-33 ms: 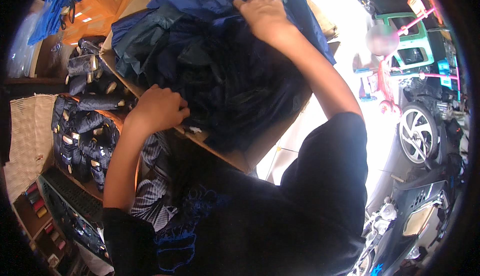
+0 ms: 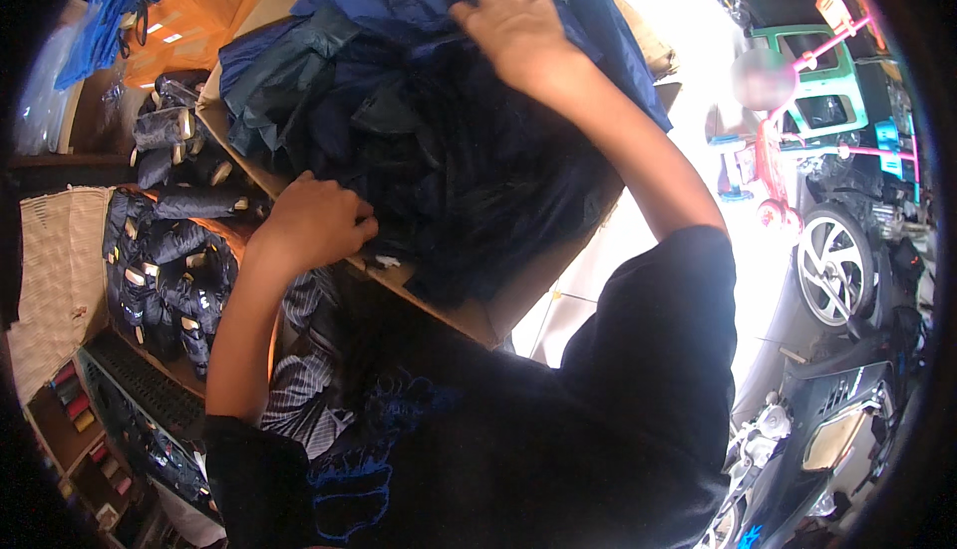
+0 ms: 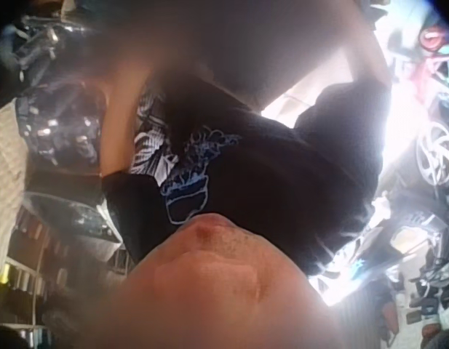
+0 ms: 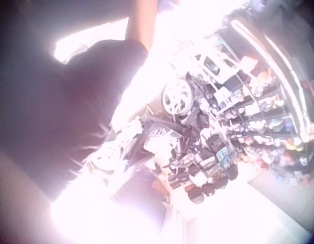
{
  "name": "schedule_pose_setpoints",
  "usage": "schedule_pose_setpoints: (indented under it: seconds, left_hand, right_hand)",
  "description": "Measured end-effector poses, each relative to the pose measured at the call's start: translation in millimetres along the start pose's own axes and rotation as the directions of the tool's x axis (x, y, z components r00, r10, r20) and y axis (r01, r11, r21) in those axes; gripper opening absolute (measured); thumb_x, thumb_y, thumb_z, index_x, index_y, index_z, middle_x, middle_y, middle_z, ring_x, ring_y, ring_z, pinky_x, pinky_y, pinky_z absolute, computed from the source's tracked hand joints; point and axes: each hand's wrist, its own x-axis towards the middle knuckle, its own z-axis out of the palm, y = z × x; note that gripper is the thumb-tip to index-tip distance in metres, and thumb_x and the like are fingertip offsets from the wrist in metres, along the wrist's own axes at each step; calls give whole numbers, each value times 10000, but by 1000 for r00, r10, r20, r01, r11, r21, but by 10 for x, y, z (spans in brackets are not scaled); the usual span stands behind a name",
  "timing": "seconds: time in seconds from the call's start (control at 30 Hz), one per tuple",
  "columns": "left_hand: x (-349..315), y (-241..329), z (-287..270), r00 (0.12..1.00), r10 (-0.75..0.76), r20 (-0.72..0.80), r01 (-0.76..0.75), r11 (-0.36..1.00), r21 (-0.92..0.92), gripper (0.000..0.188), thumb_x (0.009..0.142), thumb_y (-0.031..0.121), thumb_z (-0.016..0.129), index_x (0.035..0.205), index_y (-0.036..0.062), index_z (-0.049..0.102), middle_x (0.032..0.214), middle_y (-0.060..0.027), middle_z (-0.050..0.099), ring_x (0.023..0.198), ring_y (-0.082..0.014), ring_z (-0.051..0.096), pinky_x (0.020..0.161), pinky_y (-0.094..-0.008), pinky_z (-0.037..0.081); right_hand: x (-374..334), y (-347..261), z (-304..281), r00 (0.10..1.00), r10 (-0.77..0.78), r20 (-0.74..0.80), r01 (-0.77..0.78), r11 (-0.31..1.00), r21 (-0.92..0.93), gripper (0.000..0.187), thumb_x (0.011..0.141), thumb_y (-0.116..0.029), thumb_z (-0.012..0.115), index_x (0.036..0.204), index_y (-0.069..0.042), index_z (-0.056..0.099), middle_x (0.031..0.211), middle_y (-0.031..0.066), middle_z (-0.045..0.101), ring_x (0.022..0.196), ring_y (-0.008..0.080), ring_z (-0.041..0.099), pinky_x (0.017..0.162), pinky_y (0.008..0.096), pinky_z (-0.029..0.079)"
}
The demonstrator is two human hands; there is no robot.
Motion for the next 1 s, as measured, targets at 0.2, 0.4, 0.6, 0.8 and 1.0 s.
schedule_pose_setpoints:
  seconds: [0.2,0.4,0.6,0.8,1.0]
  left_hand:
    - [-127,-17,133,989,43,-145,-45,999,-8,348,872,331,506,810,84,742,847,-159,701,882,-307,668,965,-486,420]
    - [-123,-47,175,974,65,-217,-59,998,33,332,870,325,514,749,90,717,799,-99,680,805,-292,651,791,-436,448]
    - [-27,18,89,985,19,-170,-23,999,-26,253,816,270,595,945,72,685,1072,-160,637,902,-340,649,812,-470,491]
    - [325,340,25,990,98,99,-95,995,-31,514,762,142,668,1261,103,553,1411,-164,467,1226,-382,513,981,-558,442]
    - [361,319,221,875,281,395,-281,958,-58,391,822,182,608,1208,134,646,1405,-127,495,1338,-369,402,1037,-661,320]
  right_hand:
    - [-77,-775,99,495,-801,-337,867,481,133,518,678,-318,755,1173,-221,638,1316,21,522,1365,286,333,1076,586,262]
    - [63,-477,486,743,-524,416,524,842,124,256,864,-354,598,1001,-187,734,977,51,692,1116,261,573,995,510,351]
    - [-49,-640,671,839,-537,85,541,840,-35,198,807,-273,624,858,-117,736,958,54,665,1013,255,584,871,431,404]
    - [85,-740,1010,692,-715,-99,700,632,334,519,730,-43,643,1239,-119,578,1112,48,632,1052,252,589,811,402,439]
    - [226,-669,967,700,-654,285,513,739,437,398,731,-25,638,1122,-93,667,1153,111,637,1045,308,611,852,516,478]
